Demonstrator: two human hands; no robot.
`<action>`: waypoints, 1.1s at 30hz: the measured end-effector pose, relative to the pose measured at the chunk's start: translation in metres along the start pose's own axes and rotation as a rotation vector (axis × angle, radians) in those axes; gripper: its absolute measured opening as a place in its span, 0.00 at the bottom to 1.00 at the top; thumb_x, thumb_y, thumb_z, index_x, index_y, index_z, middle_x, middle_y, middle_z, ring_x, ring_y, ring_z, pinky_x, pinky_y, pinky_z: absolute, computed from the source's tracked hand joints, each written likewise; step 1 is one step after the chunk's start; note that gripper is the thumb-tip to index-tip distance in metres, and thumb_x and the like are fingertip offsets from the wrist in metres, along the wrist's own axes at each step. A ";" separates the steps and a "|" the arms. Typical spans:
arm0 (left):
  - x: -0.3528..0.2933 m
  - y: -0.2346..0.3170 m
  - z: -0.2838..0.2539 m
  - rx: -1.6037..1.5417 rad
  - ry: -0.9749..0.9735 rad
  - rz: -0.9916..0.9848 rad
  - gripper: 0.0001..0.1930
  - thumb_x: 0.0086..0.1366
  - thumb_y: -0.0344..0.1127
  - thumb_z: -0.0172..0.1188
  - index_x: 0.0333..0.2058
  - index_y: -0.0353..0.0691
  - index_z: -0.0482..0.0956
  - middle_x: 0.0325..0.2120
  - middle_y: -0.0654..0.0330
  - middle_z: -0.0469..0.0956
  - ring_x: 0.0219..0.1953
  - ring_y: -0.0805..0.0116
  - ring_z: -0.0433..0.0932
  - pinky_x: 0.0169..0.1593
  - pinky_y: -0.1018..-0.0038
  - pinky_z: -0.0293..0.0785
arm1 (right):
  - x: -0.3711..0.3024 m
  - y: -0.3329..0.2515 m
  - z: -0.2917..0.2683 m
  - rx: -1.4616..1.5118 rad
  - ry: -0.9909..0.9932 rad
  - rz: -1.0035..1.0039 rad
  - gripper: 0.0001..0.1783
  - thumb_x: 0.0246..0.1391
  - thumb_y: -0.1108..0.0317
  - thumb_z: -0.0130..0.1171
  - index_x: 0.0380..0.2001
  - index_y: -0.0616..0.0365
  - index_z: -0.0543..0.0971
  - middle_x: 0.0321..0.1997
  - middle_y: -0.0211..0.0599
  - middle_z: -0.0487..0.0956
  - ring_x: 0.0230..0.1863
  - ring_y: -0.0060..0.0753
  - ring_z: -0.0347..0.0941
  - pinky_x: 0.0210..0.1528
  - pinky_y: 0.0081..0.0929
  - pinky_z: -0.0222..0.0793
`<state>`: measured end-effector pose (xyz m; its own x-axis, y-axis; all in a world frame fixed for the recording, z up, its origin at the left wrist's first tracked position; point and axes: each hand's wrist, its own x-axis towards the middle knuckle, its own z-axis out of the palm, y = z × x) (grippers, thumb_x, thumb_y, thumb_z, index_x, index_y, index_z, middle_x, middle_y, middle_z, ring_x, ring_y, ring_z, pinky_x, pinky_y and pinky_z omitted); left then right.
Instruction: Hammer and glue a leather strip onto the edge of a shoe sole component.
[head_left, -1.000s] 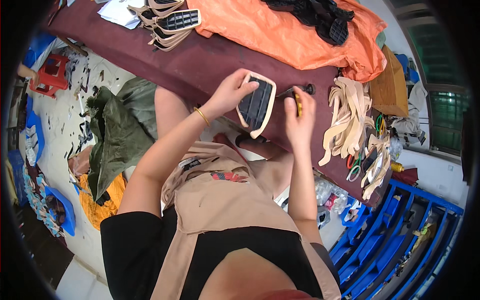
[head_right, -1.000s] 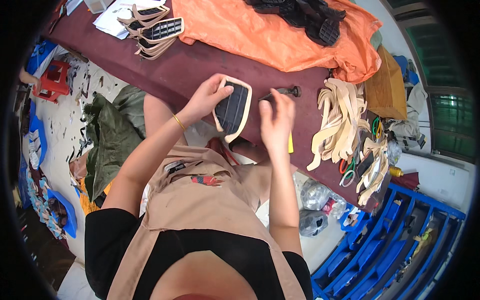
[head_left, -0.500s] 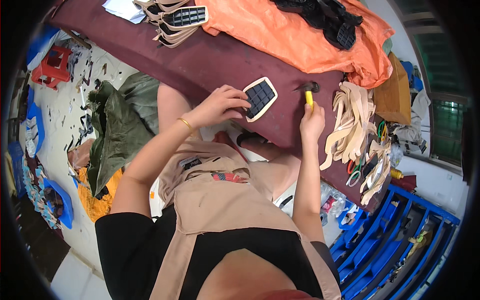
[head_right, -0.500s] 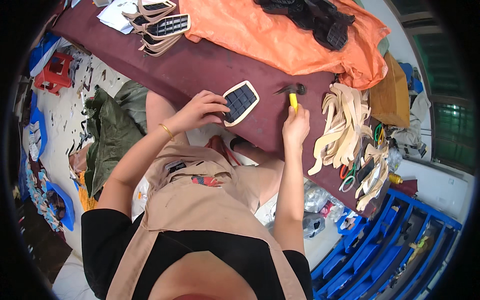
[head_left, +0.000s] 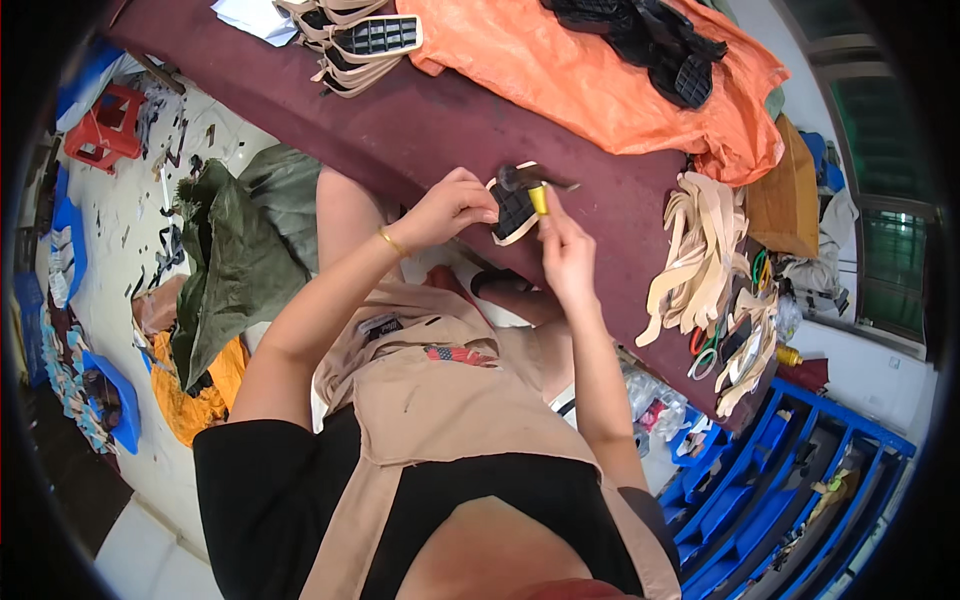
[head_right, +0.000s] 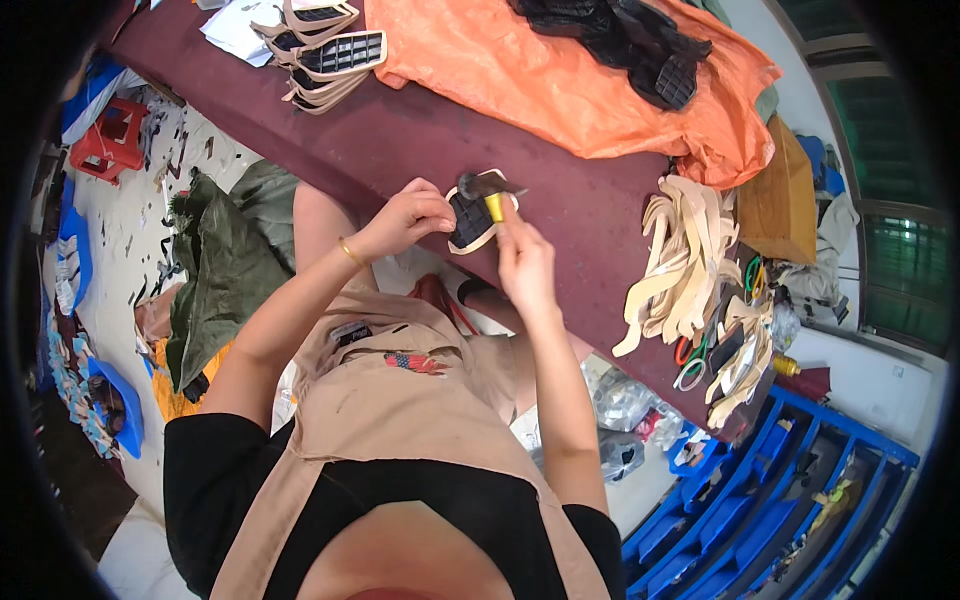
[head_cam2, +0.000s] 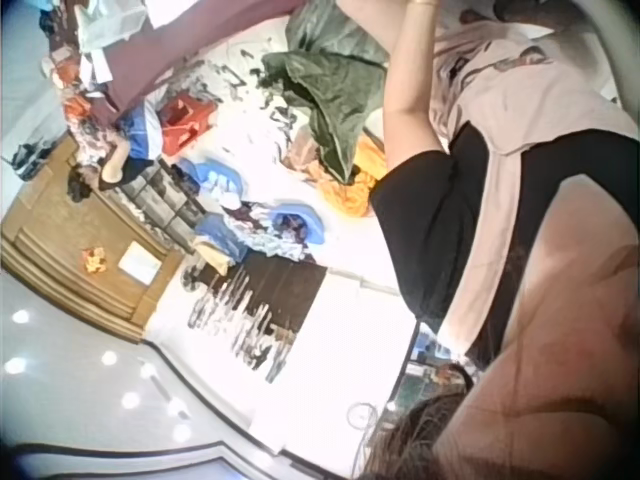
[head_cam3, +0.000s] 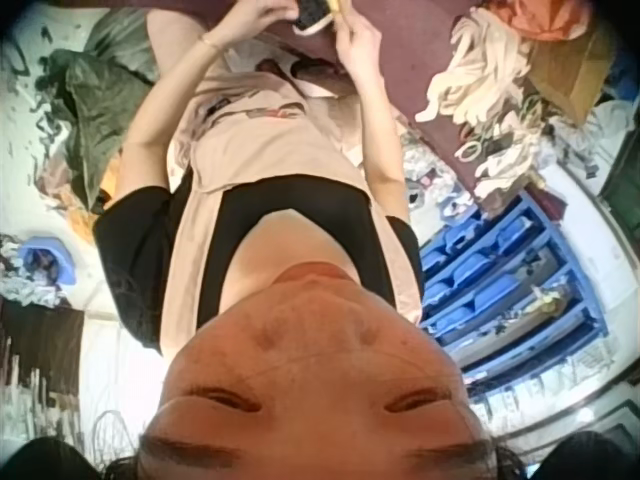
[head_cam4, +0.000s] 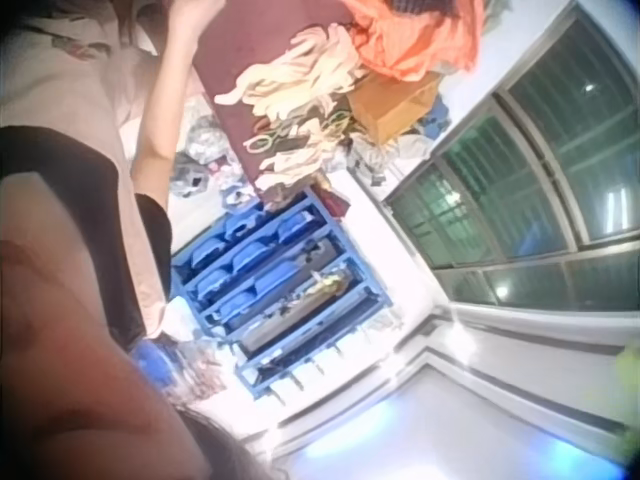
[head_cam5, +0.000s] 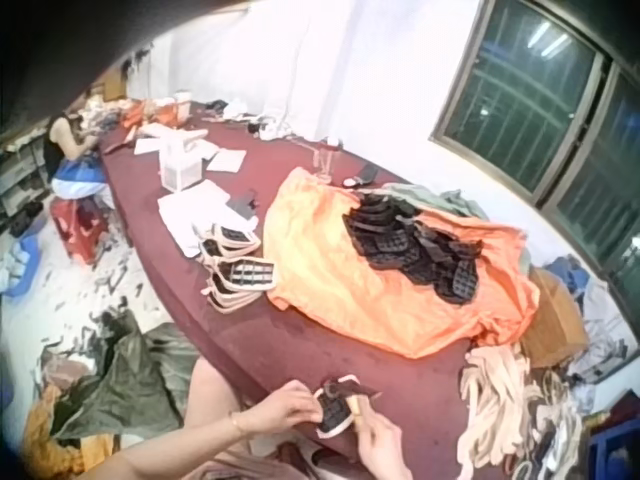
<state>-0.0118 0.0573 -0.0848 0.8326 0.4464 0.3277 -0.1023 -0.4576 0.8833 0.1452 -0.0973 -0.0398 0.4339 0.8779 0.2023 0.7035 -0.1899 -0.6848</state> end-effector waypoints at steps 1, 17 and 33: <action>0.000 -0.002 0.000 -0.017 0.020 -0.049 0.05 0.57 0.34 0.60 0.30 0.40 0.80 0.28 0.64 0.76 0.38 0.65 0.69 0.44 0.72 0.67 | 0.009 0.002 -0.007 0.025 0.014 0.039 0.21 0.59 0.69 0.49 0.56 0.53 0.71 0.23 0.42 0.74 0.24 0.30 0.71 0.32 0.26 0.69; 0.054 0.060 0.001 -0.995 0.125 -0.622 0.09 0.65 0.37 0.54 0.30 0.39 0.76 0.25 0.67 0.76 0.25 0.82 0.73 0.30 0.83 0.70 | 0.064 -0.038 -0.008 1.104 -0.068 0.459 0.10 0.57 0.66 0.53 0.23 0.57 0.75 0.22 0.22 0.73 0.24 0.10 0.65 0.27 0.12 0.60; 0.119 0.063 -0.170 0.324 0.229 0.175 0.11 0.64 0.37 0.55 0.38 0.35 0.77 0.29 0.63 0.76 0.36 0.73 0.74 0.44 0.77 0.69 | 0.017 0.000 -0.051 0.809 0.253 0.571 0.26 0.62 0.54 0.49 0.59 0.52 0.61 0.50 0.36 0.72 0.45 0.25 0.69 0.43 0.23 0.67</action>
<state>-0.0112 0.2124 0.0665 0.6719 0.4827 0.5617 -0.0249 -0.7433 0.6685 0.1812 -0.1049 -0.0004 0.7576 0.6129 -0.2244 -0.1958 -0.1146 -0.9739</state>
